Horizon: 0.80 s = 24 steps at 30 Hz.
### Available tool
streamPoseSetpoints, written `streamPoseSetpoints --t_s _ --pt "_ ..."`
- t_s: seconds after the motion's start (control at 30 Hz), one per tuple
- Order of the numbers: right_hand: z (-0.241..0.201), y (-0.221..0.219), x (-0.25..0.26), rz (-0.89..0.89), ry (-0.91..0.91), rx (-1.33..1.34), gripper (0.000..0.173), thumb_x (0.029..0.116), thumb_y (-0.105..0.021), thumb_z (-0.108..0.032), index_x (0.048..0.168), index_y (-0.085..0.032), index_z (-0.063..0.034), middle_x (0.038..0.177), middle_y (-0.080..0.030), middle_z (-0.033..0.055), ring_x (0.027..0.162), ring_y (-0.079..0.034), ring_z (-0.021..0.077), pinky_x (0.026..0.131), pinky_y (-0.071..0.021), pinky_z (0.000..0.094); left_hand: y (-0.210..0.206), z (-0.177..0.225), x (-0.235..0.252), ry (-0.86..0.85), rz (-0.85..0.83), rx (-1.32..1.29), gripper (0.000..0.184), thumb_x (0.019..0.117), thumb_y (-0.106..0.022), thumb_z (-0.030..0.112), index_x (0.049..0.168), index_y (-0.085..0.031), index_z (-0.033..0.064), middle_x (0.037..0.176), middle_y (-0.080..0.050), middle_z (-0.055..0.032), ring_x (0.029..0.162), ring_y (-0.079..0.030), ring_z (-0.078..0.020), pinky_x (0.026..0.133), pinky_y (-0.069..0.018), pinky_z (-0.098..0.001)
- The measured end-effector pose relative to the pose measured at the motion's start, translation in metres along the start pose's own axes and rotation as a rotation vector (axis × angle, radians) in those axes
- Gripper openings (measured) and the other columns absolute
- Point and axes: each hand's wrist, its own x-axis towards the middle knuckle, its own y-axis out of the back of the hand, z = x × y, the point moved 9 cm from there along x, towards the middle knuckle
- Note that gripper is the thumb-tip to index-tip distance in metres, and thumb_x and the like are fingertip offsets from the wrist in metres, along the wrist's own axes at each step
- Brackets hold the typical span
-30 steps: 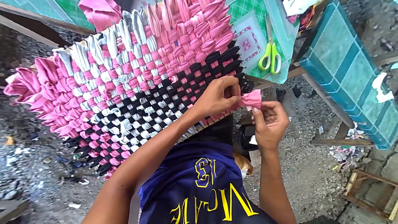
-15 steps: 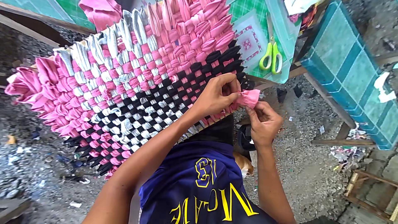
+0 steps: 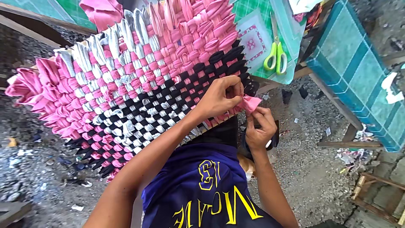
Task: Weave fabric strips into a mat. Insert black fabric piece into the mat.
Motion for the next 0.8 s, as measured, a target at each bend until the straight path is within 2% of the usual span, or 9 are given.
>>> streamPoseSetpoints --t_s 0.23,0.4,0.53,0.63,0.73,0.8 --pt "-0.003 -0.002 -0.016 0.109 0.161 -0.189 0.010 0.0904 -0.074 -0.010 0.097 -0.079 -0.0039 0.102 -0.072 0.0125 0.097 -0.064 0.0242 0.086 -0.0529 0.0380 -0.003 0.003 0.000 -0.028 -0.017 0.078 0.005 0.0902 -0.067 0.007 0.087 -0.067 0.0034 0.096 -0.069 -0.0076 0.089 -0.065 -0.0131 0.077 -0.0545 -0.0286" --pt "0.010 -0.003 -0.029 0.208 0.240 -0.197 0.012 0.0900 -0.078 -0.018 0.096 -0.078 -0.0076 0.087 -0.056 0.0066 0.084 -0.053 0.0166 0.078 -0.0465 0.0313 -0.005 0.007 0.000 -0.083 -0.018 0.141 0.006 0.0898 -0.069 0.008 0.085 -0.068 0.0044 0.096 -0.070 -0.0074 0.094 -0.066 -0.0152 0.083 -0.0541 -0.0311" --pt "0.014 -0.004 -0.033 0.210 0.289 -0.244 0.011 0.0885 -0.080 -0.017 0.095 -0.078 -0.0093 0.089 -0.059 0.0078 0.088 -0.054 0.0205 0.084 -0.0455 0.0380 -0.010 0.013 -0.003 -0.137 -0.044 0.166 0.008 0.0901 -0.071 0.013 0.085 -0.069 0.0075 0.101 -0.073 -0.0045 0.100 -0.063 -0.0171 0.089 -0.0502 -0.0338" --pt "0.011 0.000 -0.029 0.227 0.299 -0.285 0.011 0.0871 -0.082 -0.018 0.094 -0.077 -0.0107 0.090 -0.058 0.0073 0.090 -0.053 0.0205 0.087 -0.0428 0.0382 -0.015 0.016 -0.004 -0.138 -0.070 0.226 0.010 0.0917 -0.074 0.019 0.090 -0.072 0.0098 0.106 -0.075 -0.0009 0.104 -0.064 -0.0160 0.091 -0.0511 -0.0340" --pt "0.011 0.002 -0.026 0.249 0.303 -0.298 0.014 0.0880 -0.082 -0.022 0.090 -0.074 -0.0112 0.089 -0.052 0.0069 0.088 -0.050 0.0197 0.086 -0.0406 0.0378 -0.019 0.012 -0.003 -0.105 -0.090 0.306 0.010 0.0916 -0.074 0.019 0.088 -0.072 0.0102 0.095 -0.072 0.0006 0.100 -0.062 -0.0171 0.091 -0.0487 -0.0347" --pt "0.013 0.002 -0.024 0.211 0.278 -0.260 0.012 0.0879 -0.082 -0.019 0.093 -0.076 -0.0105 0.093 -0.054 0.0084 0.093 -0.051 0.0207 0.087 -0.0417 0.0379 -0.021 0.011 -0.002 -0.101 -0.114 0.330 0.009 0.0912 -0.073 0.018 0.087 -0.071 0.0105 0.090 -0.071 0.0006 0.098 -0.061 -0.0176 0.090 -0.0484 -0.0352"
